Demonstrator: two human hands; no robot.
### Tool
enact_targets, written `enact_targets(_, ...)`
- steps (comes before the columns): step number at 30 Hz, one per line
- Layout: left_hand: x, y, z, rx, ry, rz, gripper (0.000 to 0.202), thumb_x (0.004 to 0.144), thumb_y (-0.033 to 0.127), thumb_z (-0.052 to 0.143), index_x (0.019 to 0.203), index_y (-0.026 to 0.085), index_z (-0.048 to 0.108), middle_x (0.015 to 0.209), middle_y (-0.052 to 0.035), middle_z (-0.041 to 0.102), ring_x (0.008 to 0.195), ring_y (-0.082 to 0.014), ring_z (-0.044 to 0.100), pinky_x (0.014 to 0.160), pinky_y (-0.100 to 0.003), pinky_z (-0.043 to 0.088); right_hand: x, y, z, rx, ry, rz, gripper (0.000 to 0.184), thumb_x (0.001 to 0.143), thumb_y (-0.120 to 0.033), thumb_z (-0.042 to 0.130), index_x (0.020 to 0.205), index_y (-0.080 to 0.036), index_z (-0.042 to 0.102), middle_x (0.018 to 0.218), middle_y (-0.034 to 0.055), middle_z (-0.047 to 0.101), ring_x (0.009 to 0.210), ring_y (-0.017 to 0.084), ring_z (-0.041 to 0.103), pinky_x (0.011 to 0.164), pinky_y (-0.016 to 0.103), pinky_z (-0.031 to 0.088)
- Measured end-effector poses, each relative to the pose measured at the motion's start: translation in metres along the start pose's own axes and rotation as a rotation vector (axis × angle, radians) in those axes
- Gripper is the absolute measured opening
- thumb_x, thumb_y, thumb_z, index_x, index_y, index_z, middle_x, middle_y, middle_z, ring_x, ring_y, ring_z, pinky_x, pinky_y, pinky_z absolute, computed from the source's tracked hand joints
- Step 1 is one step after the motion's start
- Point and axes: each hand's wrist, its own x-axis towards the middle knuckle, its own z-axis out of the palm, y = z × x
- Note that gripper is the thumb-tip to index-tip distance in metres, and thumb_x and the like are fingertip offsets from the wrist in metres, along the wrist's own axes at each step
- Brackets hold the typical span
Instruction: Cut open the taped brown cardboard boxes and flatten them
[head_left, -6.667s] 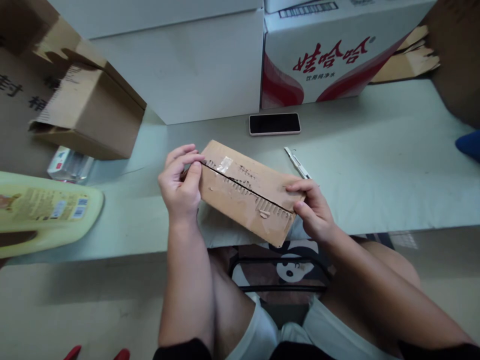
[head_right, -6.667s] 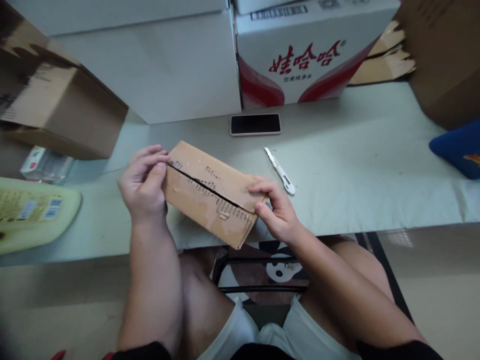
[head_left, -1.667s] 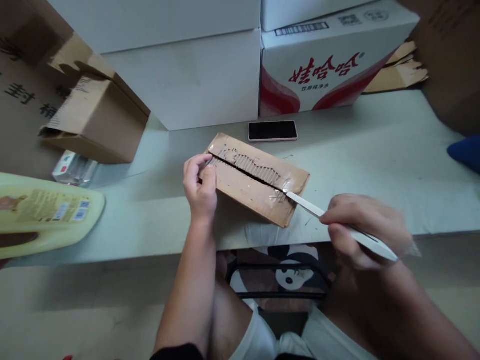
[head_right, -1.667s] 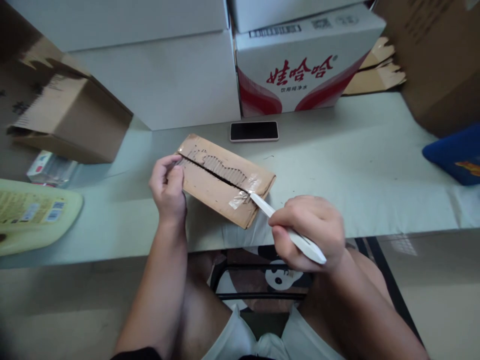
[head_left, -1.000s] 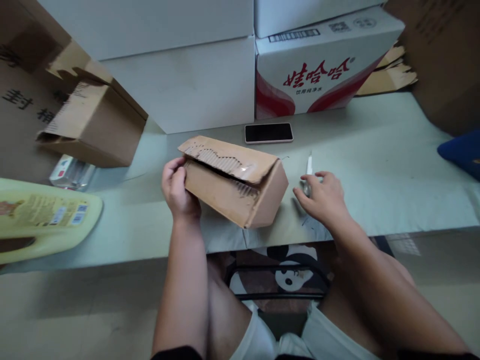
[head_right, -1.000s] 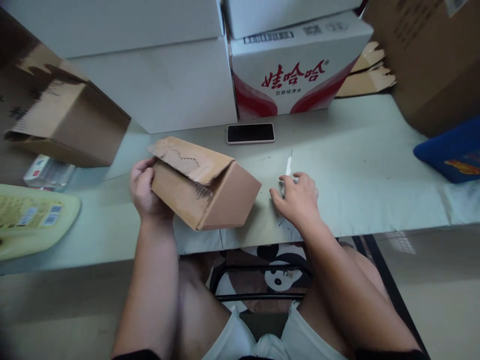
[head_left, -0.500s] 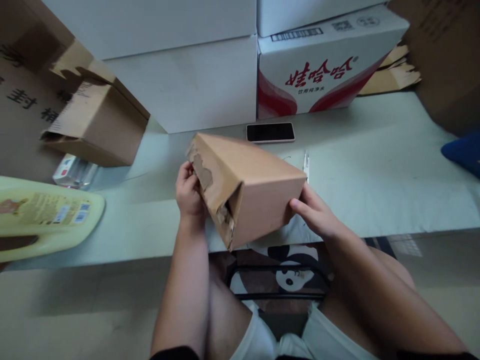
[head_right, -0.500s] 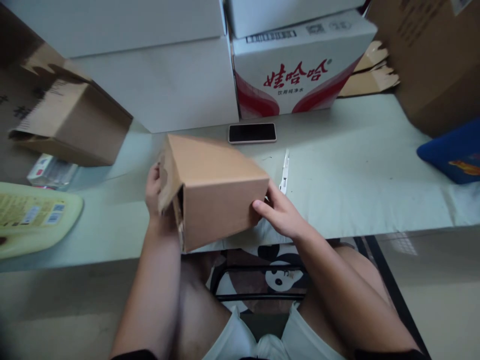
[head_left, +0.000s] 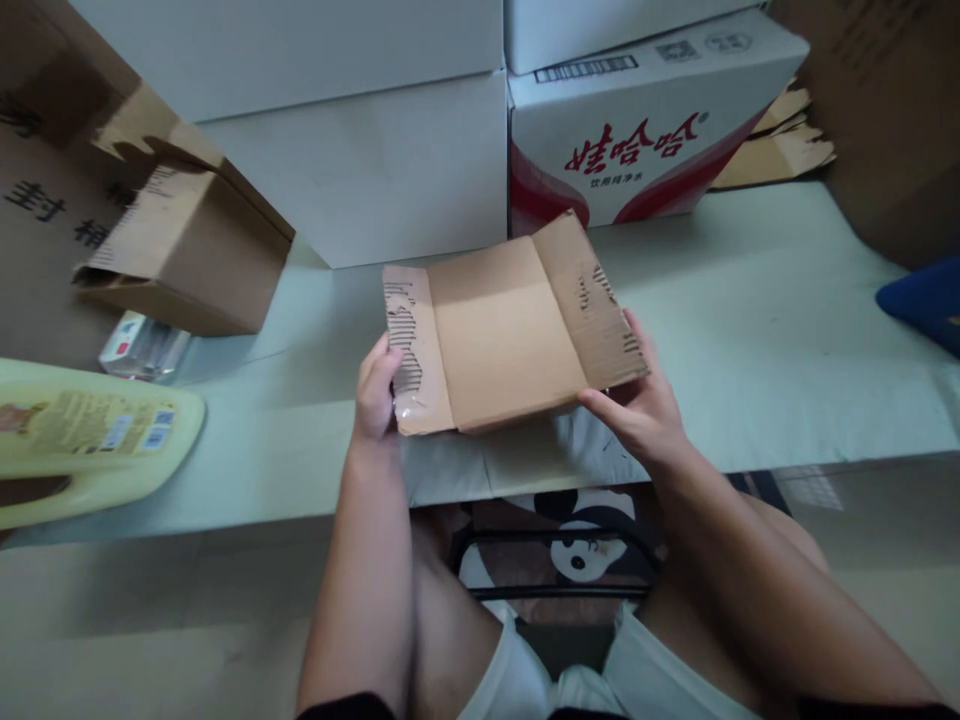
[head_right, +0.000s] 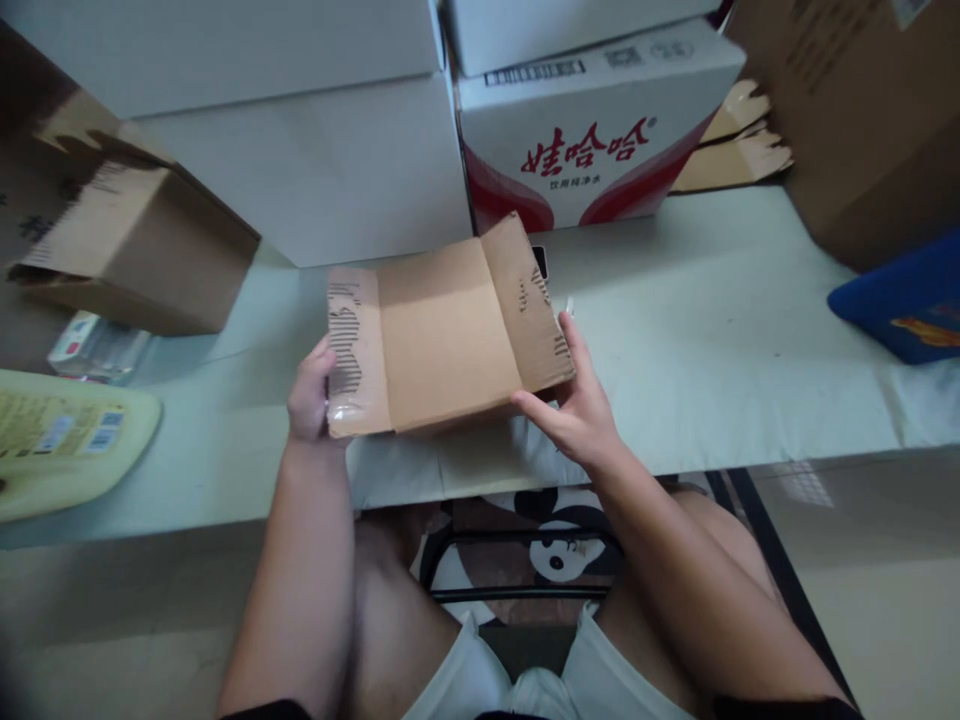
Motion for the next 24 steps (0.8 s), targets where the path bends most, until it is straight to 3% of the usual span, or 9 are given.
enact_targets(3,-0.004,0.000,0.001,-0.009,-0.025,-0.130,0.032,0.075,0.050,0.070,0.091,0.022,0.070,0.099,-0.0098,0.077,0.111,-0.0314,0.072,0.090,-0.043,0.061,-0.001,0.000,-0.001,-0.080,-0.064,0.049,0.057,0.082,-0.057,0.072,0.126,-0.021,0.065,0.118,0.0147,0.074,0.114,0.033,0.069,0.100,0.051,0.058)
enact_targets(6,-0.004,-0.003,0.000,0.010,-0.001,-0.220,0.034,0.078,0.056,0.064,0.085,0.023,0.070,0.096,-0.0102,0.078,0.117,-0.0325,0.070,0.090,-0.045,0.062,-0.003,0.003,-0.002,-0.141,-0.109,0.048,0.038,0.084,-0.057,0.068,0.098,-0.022,0.074,0.093,0.0108,0.078,0.093,0.030,0.074,0.089,0.050,0.061)
enact_targets(8,-0.004,-0.005,-0.003,0.010,0.011,-0.244,0.035,0.079,0.057,0.063,0.084,0.023,0.071,0.096,-0.0108,0.078,0.117,-0.0326,0.070,0.090,-0.045,0.063,-0.004,0.004,-0.003,-0.139,-0.098,0.034,0.038,0.083,-0.058,0.068,0.093,-0.022,0.073,0.090,0.0099,0.077,0.088,0.029,0.073,0.084,0.047,0.062)
enact_targets(12,-0.001,-0.009,-0.007,-0.008,-0.019,-0.257,0.038,0.081,0.057,0.062,0.094,0.023,0.072,0.097,-0.0106,0.078,0.113,-0.0320,0.072,0.088,-0.046,0.063,-0.002,0.001,-0.005,-0.074,-0.031,-0.052,0.057,0.074,-0.068,0.074,0.105,-0.021,0.071,0.107,0.0130,0.077,0.100,0.031,0.072,0.088,0.045,0.060)
enact_targets(14,0.000,-0.010,-0.008,0.005,-0.034,-0.248,0.039,0.082,0.059,0.061,0.094,0.023,0.071,0.092,-0.0100,0.078,0.108,-0.0317,0.074,0.085,-0.045,0.064,0.001,-0.002,-0.006,-0.135,0.014,-0.069,0.063,0.071,-0.073,0.074,0.105,-0.020,0.071,0.105,0.0136,0.076,0.098,0.031,0.071,0.086,0.045,0.059)
enact_targets(20,0.001,-0.014,-0.005,0.020,0.018,-0.309,0.036,0.081,0.055,0.062,0.084,0.021,0.071,0.077,-0.0094,0.075,0.087,-0.0308,0.076,0.066,-0.043,0.064,0.007,-0.015,-0.012,-0.593,0.141,0.227,0.053,0.077,-0.073,0.060,0.069,-0.021,0.066,0.064,0.0093,0.067,0.062,0.026,0.062,0.059,0.037,0.046)
enact_targets(22,0.002,-0.014,-0.004,0.007,0.043,-0.313,0.034,0.079,0.052,0.064,0.083,0.019,0.071,0.080,-0.0092,0.077,0.088,-0.0300,0.076,0.070,-0.042,0.063,0.010,-0.016,-0.013,-0.556,0.117,0.295,0.053,0.078,-0.072,0.058,0.062,-0.021,0.061,0.060,0.0074,0.063,0.060,0.025,0.059,0.057,0.035,0.042)
enact_targets(24,0.002,-0.012,-0.004,0.015,0.046,-0.305,0.032,0.075,0.050,0.067,0.079,0.019,0.071,0.081,-0.0087,0.077,0.091,-0.0299,0.076,0.077,-0.042,0.063,0.013,-0.016,-0.014,-0.362,0.070,0.362,0.053,0.079,-0.071,0.057,0.060,-0.022,0.059,0.059,0.0053,0.060,0.059,0.023,0.058,0.056,0.033,0.041)
